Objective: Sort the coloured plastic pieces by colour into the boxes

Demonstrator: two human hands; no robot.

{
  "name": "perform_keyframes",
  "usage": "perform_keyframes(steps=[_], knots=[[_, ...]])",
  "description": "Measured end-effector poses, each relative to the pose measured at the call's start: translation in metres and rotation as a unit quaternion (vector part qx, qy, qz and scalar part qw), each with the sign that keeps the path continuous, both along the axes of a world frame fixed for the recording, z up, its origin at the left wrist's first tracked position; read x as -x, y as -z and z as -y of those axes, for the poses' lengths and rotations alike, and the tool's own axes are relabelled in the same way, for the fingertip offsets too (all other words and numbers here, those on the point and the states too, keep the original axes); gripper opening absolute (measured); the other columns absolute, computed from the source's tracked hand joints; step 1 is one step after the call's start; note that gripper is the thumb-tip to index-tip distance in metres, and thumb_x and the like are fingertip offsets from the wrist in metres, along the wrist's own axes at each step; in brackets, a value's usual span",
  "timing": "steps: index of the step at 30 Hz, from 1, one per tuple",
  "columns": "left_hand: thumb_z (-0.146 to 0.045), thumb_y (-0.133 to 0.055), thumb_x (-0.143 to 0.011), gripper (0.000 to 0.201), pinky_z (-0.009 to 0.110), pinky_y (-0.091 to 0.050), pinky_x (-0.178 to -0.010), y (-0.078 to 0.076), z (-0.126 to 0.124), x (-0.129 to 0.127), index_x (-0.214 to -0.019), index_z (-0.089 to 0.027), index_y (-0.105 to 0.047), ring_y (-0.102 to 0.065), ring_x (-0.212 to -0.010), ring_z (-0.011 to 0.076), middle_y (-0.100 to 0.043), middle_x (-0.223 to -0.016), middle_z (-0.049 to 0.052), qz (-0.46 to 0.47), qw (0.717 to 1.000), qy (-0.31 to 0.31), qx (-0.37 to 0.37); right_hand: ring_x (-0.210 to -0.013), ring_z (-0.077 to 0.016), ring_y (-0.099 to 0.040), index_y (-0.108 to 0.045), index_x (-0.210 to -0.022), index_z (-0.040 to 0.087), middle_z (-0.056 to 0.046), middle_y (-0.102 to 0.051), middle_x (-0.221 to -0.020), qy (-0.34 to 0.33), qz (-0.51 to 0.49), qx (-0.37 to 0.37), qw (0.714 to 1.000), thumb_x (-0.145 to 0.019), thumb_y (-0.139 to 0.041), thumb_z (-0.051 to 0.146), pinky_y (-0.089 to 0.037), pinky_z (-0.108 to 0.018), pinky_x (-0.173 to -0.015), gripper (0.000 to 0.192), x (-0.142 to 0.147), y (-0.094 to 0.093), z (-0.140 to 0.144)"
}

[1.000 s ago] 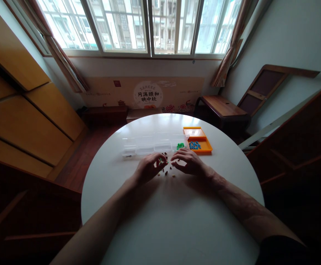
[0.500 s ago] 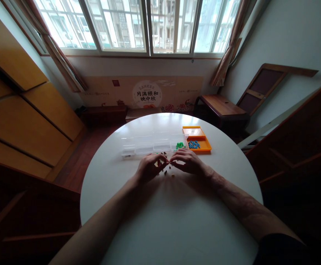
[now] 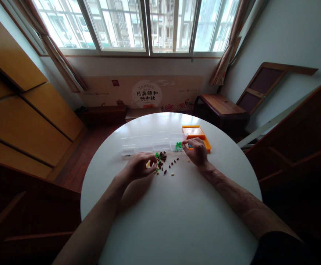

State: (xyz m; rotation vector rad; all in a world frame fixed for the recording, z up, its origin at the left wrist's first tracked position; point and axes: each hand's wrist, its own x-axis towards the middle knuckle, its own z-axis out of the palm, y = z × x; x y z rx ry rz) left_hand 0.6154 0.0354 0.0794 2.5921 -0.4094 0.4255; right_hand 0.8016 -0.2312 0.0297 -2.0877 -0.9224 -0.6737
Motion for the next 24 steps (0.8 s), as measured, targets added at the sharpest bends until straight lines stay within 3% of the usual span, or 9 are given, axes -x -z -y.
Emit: perform_keyframes(steps=[3,10,19,24], knots=[[-0.022,-0.074,-0.086,0.002,0.026,-0.043,-0.068,-0.003,0.000,0.003,-0.086,-0.022,-0.076,-0.059,-0.068,0.0127,-0.070,-0.079,0.000,-0.025,0.999,0.028,0.013,-0.102,-0.0306,-0.071,-0.079,-0.100,0.027,-0.006,-0.082,-0.100,-0.006,0.006,0.013,1.000,-0.102,-0.073,0.034,-0.053,-0.048,-0.101,0.010,0.000,0.001,-0.001],[-0.015,-0.075,-0.082,0.013,0.024,-0.044,-0.067,-0.004,0.000,0.005,-0.092,-0.023,-0.078,-0.061,-0.073,0.0122,-0.074,-0.093,0.001,-0.084,0.994,0.057,0.039,-0.099,-0.0291,-0.070,-0.076,-0.095,0.026,-0.005,-0.080,-0.097,-0.049,-0.007,0.027,0.998,-0.101,-0.070,0.028,-0.053,-0.046,-0.098,0.009,0.010,-0.006,-0.004],[-0.026,-0.072,-0.097,0.007,0.024,-0.046,-0.067,0.004,0.000,0.001,-0.098,-0.022,-0.078,-0.059,-0.071,0.0122,-0.075,-0.094,0.003,-0.066,0.994,0.055,0.061,-0.100,-0.0278,-0.071,-0.077,-0.095,0.026,-0.004,-0.081,-0.100,-0.080,-0.004,0.023,0.997,-0.101,-0.070,0.025,-0.054,-0.046,-0.102,0.009,0.011,-0.006,-0.004],[-0.037,-0.071,-0.103,0.020,0.024,-0.047,-0.066,0.005,0.012,-0.004,-0.096,-0.018,-0.077,-0.056,-0.069,0.0115,-0.073,-0.089,0.003,-0.033,0.988,0.001,0.151,-0.102,-0.0260,-0.071,-0.078,-0.103,0.027,-0.005,-0.081,-0.105,-0.211,0.016,0.034,0.977,-0.103,-0.069,0.025,-0.058,-0.045,-0.099,0.008,0.019,-0.013,-0.005]])
